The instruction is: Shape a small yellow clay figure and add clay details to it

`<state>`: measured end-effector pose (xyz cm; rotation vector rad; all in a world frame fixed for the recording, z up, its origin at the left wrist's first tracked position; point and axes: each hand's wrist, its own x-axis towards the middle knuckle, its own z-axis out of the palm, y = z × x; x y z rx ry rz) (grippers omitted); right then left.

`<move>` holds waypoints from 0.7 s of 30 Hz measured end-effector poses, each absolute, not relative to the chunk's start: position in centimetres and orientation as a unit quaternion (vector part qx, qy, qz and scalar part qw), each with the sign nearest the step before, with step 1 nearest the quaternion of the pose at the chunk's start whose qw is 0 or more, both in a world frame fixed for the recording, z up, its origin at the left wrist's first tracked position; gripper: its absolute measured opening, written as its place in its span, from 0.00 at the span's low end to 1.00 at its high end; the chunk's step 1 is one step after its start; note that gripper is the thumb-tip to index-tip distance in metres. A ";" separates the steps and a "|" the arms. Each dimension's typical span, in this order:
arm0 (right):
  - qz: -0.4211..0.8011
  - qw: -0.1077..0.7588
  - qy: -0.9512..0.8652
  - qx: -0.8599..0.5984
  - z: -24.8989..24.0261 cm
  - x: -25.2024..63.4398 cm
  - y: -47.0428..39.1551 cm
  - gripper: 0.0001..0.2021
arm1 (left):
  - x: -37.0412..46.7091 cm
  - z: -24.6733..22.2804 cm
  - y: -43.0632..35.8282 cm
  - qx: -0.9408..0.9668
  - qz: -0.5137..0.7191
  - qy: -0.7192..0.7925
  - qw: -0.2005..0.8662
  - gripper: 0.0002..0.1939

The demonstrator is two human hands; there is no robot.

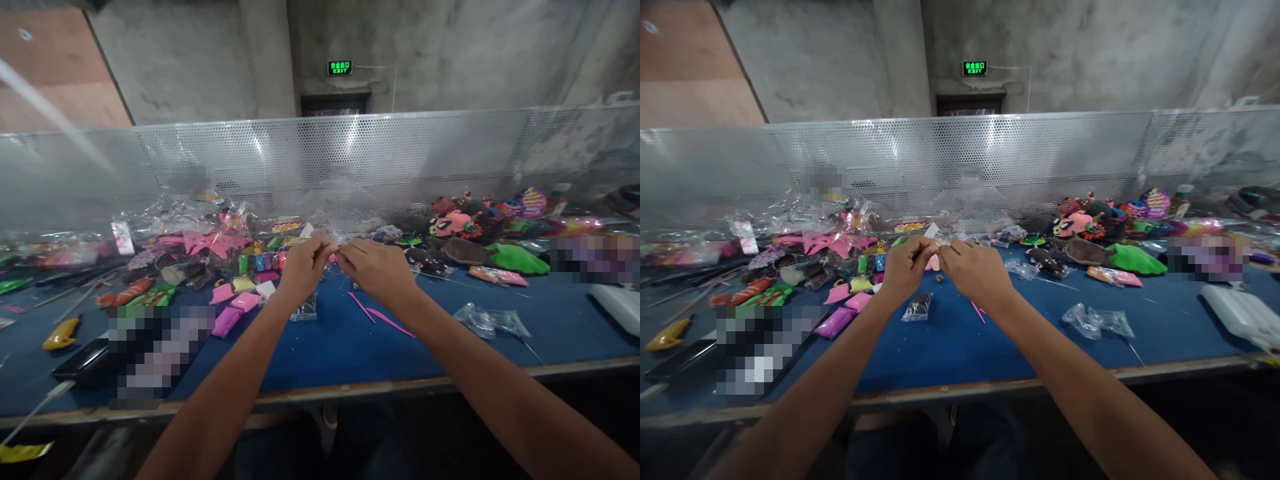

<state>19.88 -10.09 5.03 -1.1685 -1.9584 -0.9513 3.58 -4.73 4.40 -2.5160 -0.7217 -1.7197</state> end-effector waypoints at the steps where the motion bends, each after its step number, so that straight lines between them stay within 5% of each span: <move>1: -0.362 0.328 -0.753 -0.441 5.0 20.0 -9.9 0.17 | 3.6 4.4 -4.7 -0.804 -0.547 -0.233 0.007 0.11; 12: -0.269 0.183 -0.868 -0.374 6.5 22.8 -9.1 0.11 | 2.8 5.1 -4.5 -0.880 -0.410 -0.237 -0.037 0.12; 21: -0.010 0.378 -0.817 -0.435 6.4 22.7 -9.7 0.14 | 2.9 5.1 -4.9 -0.848 -0.491 -0.181 -0.085 0.10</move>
